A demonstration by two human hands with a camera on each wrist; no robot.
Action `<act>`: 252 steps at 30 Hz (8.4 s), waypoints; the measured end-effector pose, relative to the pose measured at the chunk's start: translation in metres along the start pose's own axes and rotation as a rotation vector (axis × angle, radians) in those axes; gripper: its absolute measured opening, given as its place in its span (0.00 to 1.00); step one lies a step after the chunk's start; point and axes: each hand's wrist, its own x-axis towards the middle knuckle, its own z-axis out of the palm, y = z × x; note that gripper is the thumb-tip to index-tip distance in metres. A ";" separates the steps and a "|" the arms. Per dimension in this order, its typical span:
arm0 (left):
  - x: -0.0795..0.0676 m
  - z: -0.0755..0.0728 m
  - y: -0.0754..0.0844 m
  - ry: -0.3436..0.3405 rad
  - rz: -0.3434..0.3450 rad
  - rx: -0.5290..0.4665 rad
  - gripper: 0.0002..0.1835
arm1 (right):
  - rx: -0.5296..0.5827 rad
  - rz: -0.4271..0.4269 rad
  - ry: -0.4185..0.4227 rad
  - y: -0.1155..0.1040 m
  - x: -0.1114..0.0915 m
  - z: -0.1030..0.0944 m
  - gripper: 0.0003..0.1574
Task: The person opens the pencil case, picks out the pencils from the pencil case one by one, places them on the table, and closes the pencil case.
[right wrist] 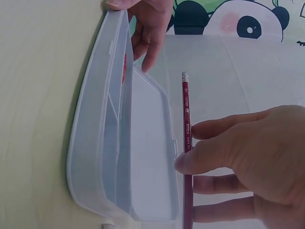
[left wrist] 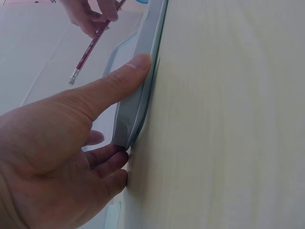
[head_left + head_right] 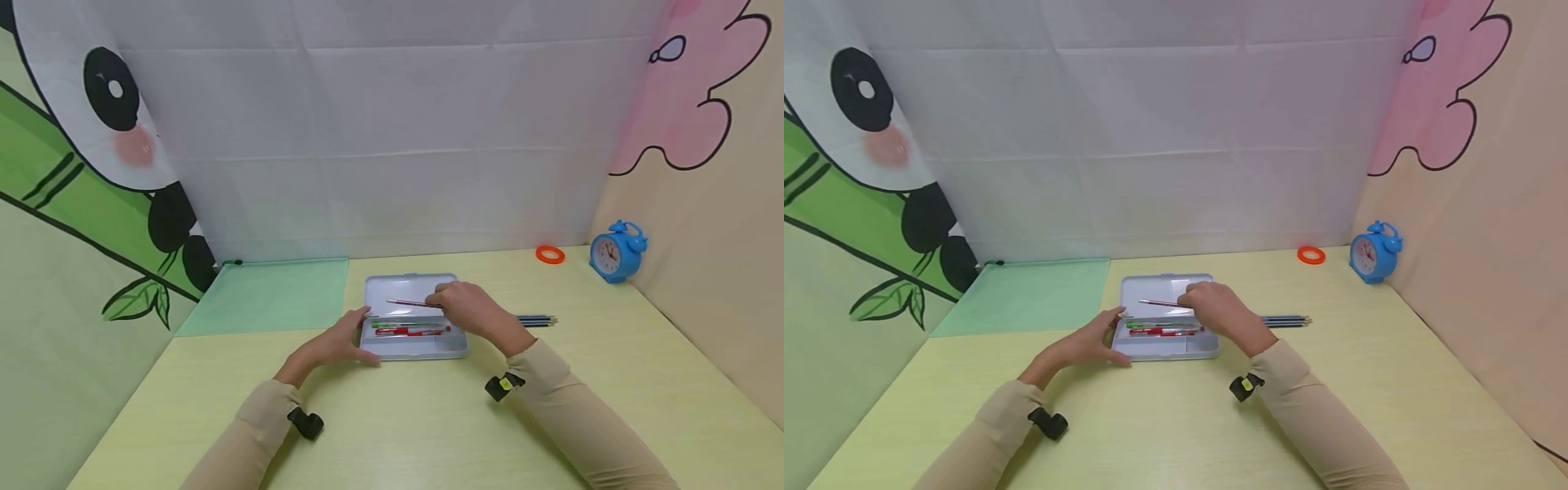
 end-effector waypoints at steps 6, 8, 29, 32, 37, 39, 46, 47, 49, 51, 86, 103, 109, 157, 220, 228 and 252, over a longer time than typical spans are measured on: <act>0.000 -0.001 0.001 0.000 -0.007 0.001 0.65 | 0.032 0.069 -0.024 0.011 -0.008 -0.010 0.17; 0.000 -0.001 0.001 -0.001 -0.007 0.002 0.65 | 0.044 0.090 -0.025 0.016 -0.012 -0.013 0.17; 0.003 0.001 -0.002 -0.003 -0.014 0.002 0.65 | 0.224 0.189 -0.219 0.074 -0.052 -0.020 0.12; 0.002 0.001 -0.001 0.001 -0.012 0.001 0.65 | 0.261 0.200 -0.259 0.077 -0.055 -0.023 0.11; 0.001 0.000 0.000 -0.001 -0.008 -0.002 0.65 | 0.280 0.199 -0.290 0.082 -0.060 -0.024 0.10; 0.001 -0.001 0.000 -0.002 -0.003 0.000 0.65 | 0.284 0.200 -0.290 0.086 -0.062 -0.023 0.10; 0.001 -0.001 -0.001 0.000 0.000 -0.007 0.65 | 0.291 0.242 -0.321 0.097 -0.066 -0.023 0.09; 0.001 -0.001 -0.001 0.000 -0.002 -0.009 0.65 | 0.294 0.247 -0.324 0.097 -0.067 -0.023 0.08; 0.001 -0.001 -0.001 0.000 -0.004 -0.011 0.65 | 0.299 0.253 -0.327 0.098 -0.067 -0.024 0.08; 0.001 -0.001 -0.001 -0.001 -0.003 -0.012 0.65 | 0.310 0.262 -0.334 0.098 -0.068 -0.024 0.07; -0.002 -0.002 0.000 -0.009 0.005 -0.027 0.64 | 0.259 0.299 -0.441 0.101 -0.072 -0.009 0.10; -0.002 0.000 -0.001 -0.007 -0.001 -0.019 0.64 | 0.236 0.303 -0.452 0.097 -0.071 -0.004 0.10; -0.001 0.000 -0.001 -0.005 0.000 -0.013 0.64 | 0.239 0.298 -0.438 0.096 -0.071 -0.005 0.10; 0.000 0.000 -0.003 -0.002 0.011 -0.009 0.64 | 0.178 0.276 -0.375 0.093 -0.064 0.003 0.05; 0.001 0.000 -0.006 -0.006 0.006 0.000 0.65 | 0.179 0.253 -0.361 0.093 -0.066 -0.001 0.04; 0.002 0.000 -0.006 -0.006 0.006 0.011 0.65 | 0.177 0.208 -0.298 0.091 -0.064 -0.002 0.04; 0.000 -0.004 -0.005 -0.018 0.018 -0.013 0.61 | 0.068 0.167 -0.093 0.074 -0.055 0.013 0.11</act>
